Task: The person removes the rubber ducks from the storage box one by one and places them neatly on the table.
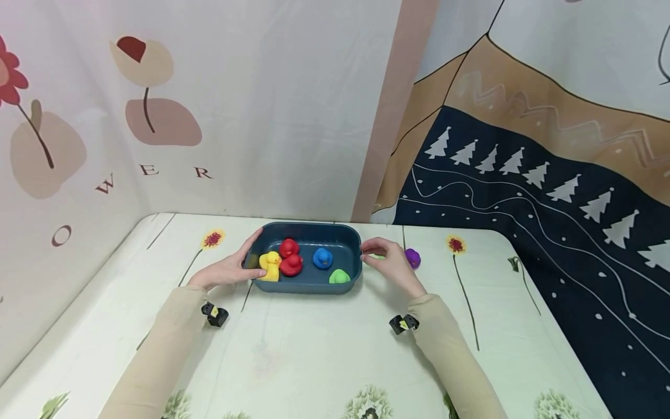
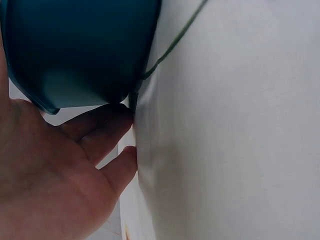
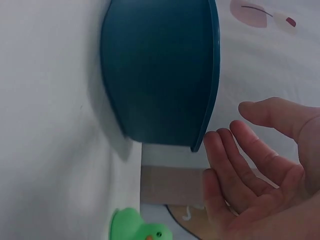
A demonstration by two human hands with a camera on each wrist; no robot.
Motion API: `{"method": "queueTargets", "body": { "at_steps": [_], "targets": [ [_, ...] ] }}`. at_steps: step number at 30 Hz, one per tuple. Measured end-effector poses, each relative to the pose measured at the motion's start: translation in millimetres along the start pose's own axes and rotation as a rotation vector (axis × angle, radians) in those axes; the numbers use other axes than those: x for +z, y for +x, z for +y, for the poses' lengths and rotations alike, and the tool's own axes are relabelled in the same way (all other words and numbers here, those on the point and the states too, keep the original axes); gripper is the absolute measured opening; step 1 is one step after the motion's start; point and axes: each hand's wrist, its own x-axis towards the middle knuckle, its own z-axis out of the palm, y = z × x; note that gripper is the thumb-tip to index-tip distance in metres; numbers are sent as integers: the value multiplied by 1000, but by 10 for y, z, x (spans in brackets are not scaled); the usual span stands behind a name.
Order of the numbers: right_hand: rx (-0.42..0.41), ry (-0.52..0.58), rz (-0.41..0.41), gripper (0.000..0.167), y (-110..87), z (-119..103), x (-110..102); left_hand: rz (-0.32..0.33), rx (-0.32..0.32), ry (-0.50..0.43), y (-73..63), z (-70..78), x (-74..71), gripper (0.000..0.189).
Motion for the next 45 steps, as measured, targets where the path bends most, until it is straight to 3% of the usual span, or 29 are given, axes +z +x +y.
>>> {"method": "queueTargets", "body": {
  "at_steps": [4,11,14,26,31,37,45],
  "targets": [
    [-21,-13,-17,25,31,-35,40,2,-5,-5,-36,76,3,102],
    [-51,2,-61,25,69,-95,114,-21,-3,-14,-171,371,-41,99],
    [-66,-3,-78,25,87,-134,148,-30,-4,-17,-181,403,-52,98],
    [-128,-21,-165,27,181,-216,344,-33,-15,-27,-164,401,-47,98],
    [-129,-27,-200,25,137,-452,416,-34,-14,-27,-169,402,-46,98],
    [-164,-64,-198,25,277,-263,514,-34,-18,-27,-169,402,-43,98],
    [-101,-114,-201,26,405,-211,611,-31,-20,-26,-178,405,-39,98]
  ]
}}
